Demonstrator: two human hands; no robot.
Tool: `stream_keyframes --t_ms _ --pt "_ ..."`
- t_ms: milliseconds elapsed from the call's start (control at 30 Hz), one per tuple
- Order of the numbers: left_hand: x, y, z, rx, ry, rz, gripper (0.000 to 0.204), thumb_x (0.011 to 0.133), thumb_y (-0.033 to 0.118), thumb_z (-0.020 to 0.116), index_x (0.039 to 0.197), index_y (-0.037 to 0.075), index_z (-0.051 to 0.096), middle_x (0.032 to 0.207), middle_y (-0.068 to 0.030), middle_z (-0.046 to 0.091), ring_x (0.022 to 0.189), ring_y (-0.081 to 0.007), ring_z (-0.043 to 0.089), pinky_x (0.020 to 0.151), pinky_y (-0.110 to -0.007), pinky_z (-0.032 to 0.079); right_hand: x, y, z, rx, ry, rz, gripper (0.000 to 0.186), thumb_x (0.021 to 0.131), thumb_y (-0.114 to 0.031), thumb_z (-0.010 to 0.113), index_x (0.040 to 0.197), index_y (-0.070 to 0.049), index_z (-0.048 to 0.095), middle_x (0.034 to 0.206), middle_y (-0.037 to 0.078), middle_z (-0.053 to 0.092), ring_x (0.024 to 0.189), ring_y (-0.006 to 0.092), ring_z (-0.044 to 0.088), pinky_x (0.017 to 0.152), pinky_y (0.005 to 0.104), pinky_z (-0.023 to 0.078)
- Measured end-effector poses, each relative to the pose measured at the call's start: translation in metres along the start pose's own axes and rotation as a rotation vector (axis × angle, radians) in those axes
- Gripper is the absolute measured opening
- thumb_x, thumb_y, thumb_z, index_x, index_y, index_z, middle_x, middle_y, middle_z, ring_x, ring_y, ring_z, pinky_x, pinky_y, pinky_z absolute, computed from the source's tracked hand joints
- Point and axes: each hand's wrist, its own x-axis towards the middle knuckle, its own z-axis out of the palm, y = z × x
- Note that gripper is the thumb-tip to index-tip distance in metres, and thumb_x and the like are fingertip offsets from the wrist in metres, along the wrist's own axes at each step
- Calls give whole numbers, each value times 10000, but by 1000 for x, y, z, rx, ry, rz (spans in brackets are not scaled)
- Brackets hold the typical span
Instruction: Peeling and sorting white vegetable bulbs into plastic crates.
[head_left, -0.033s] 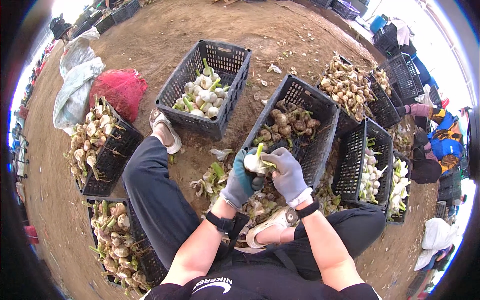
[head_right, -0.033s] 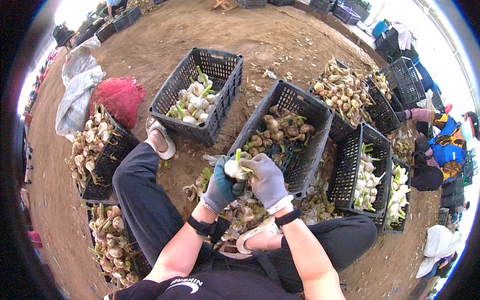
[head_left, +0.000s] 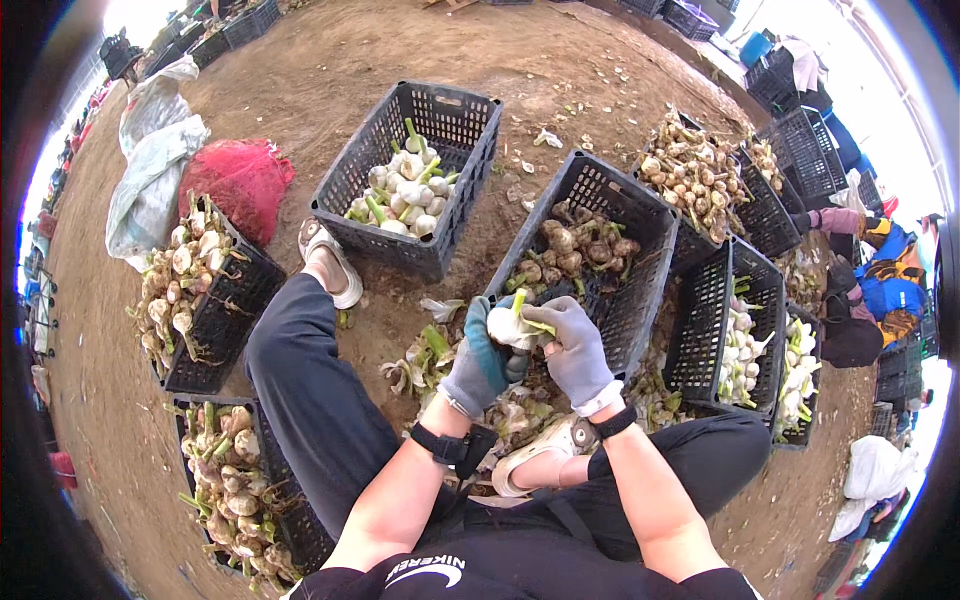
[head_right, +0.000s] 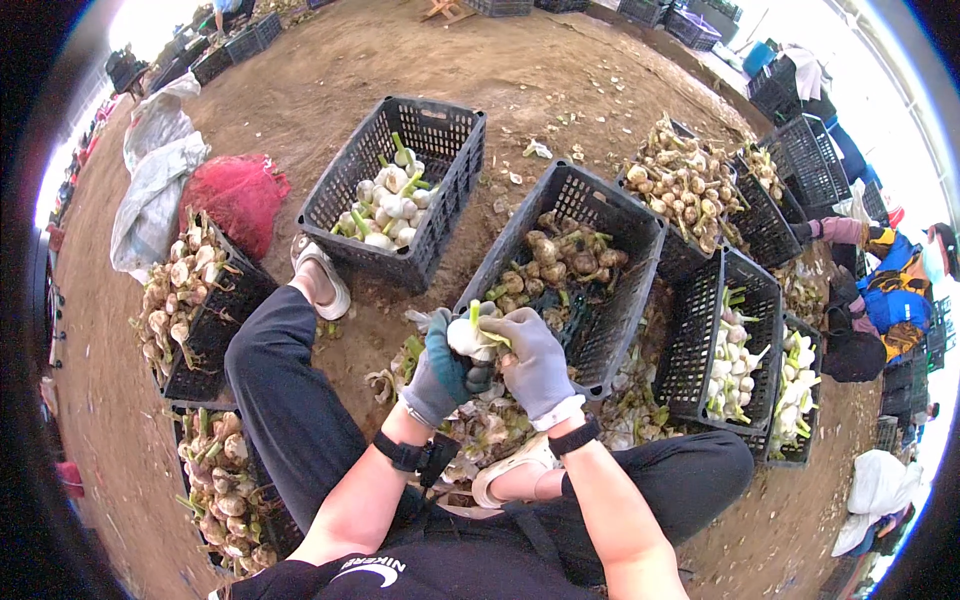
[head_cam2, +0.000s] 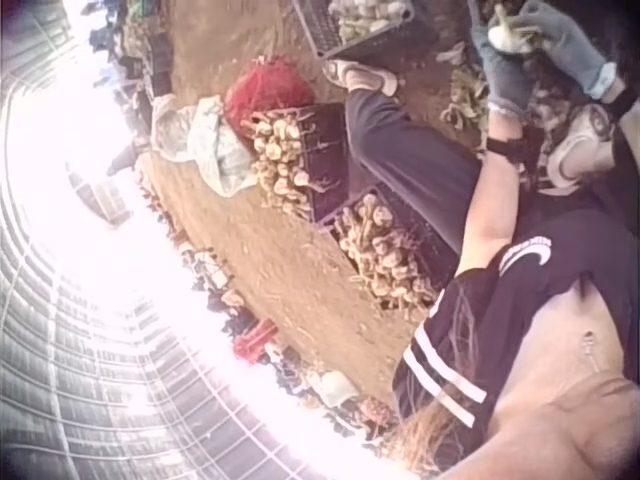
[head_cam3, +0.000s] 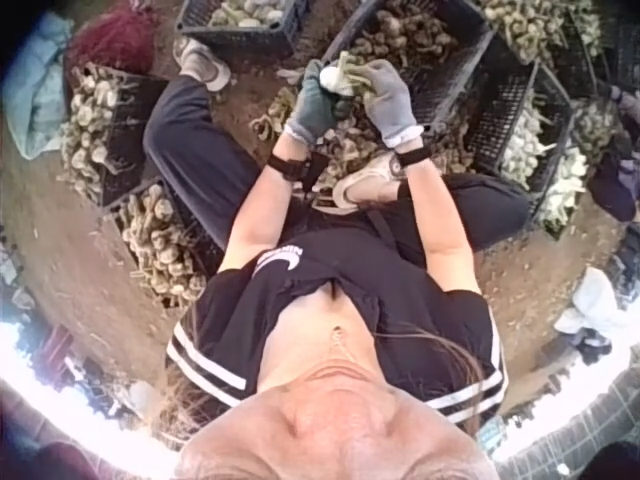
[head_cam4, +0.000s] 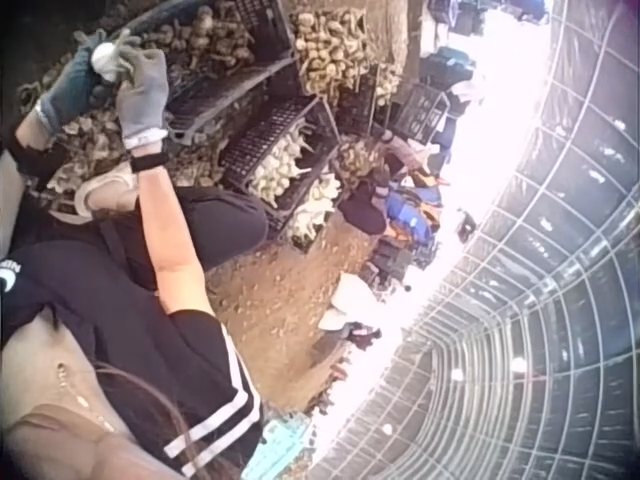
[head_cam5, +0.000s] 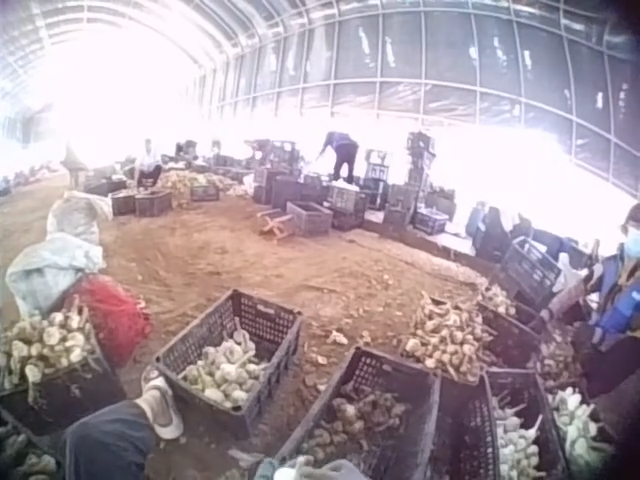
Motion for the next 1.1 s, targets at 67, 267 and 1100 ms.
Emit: stream_keyframes --t_ms 67,267,1100 --pt "4 0 0 147 -54 28 625 1001 653 417 1387 174 527 925 1 658 574 -103 536 493 -265 441 -3 -4 7 113 135 22 409 726 132 639 1101 -17 705 1063 126 687 970 256 665 842 313 519" --pt "1 -6 4 791 206 444 484 853 97 805 1231 93 503 1060 1 620 917 -85 611 789 -255 541 -9 -14 19 -173 257 138 340 731 122 622 1028 -24 701 949 147 717 878 281 711 787 328 539" --pt "-15 15 13 898 103 282 328 853 77 740 1162 56 633 1066 -3 649 954 -107 608 874 -284 519 -14 -17 10 -656 117 119 119 800 -99 605 913 -93 569 818 126 626 732 337 667 607 456 529"
